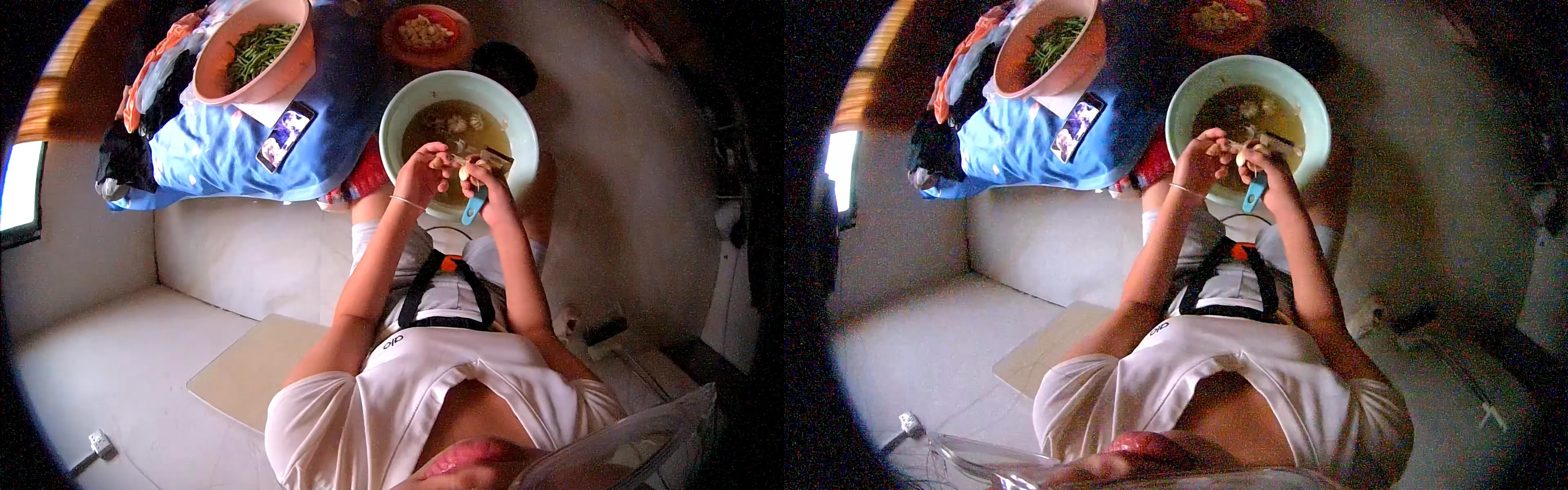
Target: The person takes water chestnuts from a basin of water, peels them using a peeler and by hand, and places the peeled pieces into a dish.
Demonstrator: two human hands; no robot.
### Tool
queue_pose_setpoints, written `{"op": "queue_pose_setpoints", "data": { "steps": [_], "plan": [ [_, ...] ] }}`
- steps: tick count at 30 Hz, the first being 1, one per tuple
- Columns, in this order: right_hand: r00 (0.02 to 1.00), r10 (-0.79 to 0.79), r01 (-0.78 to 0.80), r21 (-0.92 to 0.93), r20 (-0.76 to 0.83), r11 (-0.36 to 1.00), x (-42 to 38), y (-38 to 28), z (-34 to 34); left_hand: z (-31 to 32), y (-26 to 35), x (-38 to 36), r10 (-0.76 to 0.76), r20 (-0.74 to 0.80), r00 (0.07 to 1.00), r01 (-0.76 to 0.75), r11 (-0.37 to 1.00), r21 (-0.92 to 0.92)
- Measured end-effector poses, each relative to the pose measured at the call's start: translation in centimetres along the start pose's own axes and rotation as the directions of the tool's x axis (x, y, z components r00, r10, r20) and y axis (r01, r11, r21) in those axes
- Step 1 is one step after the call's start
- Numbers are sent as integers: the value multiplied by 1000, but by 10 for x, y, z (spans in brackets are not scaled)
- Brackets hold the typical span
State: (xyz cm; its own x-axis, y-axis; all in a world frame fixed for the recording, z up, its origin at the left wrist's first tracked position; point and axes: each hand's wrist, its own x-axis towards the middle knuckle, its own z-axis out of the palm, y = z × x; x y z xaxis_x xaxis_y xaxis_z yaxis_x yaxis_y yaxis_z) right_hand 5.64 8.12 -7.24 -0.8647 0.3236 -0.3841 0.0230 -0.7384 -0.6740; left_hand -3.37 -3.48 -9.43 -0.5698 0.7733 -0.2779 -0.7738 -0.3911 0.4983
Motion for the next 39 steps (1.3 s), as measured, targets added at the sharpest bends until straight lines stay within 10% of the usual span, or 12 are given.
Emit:
{"op": "queue_pose_setpoints", "data": {
  "steps": [6,8,17,22,32,39],
  "plan": [
    [977,-210,196,-243,-33,950,8,4,-13,-5,-16,7,-100,-93,991,130,904,408],
    [910,-414,347,-487,-31,801,11,6,-13,6,-17,2,71,-30,997,-39,804,593],
    [941,-325,206,-603,-94,771,8,4,-13,-2,-31,6,236,95,967,-225,623,749],
    [969,-243,204,-658,32,725,8,-3,-23,13,-17,-8,265,203,943,-276,279,920],
    [974,-219,178,-411,-56,894,1,-4,-15,15,-23,-7,343,270,900,-382,320,867],
    [969,-242,204,-378,-56,903,4,0,-17,1,-19,1,237,92,967,-247,790,561]
  ]
}}
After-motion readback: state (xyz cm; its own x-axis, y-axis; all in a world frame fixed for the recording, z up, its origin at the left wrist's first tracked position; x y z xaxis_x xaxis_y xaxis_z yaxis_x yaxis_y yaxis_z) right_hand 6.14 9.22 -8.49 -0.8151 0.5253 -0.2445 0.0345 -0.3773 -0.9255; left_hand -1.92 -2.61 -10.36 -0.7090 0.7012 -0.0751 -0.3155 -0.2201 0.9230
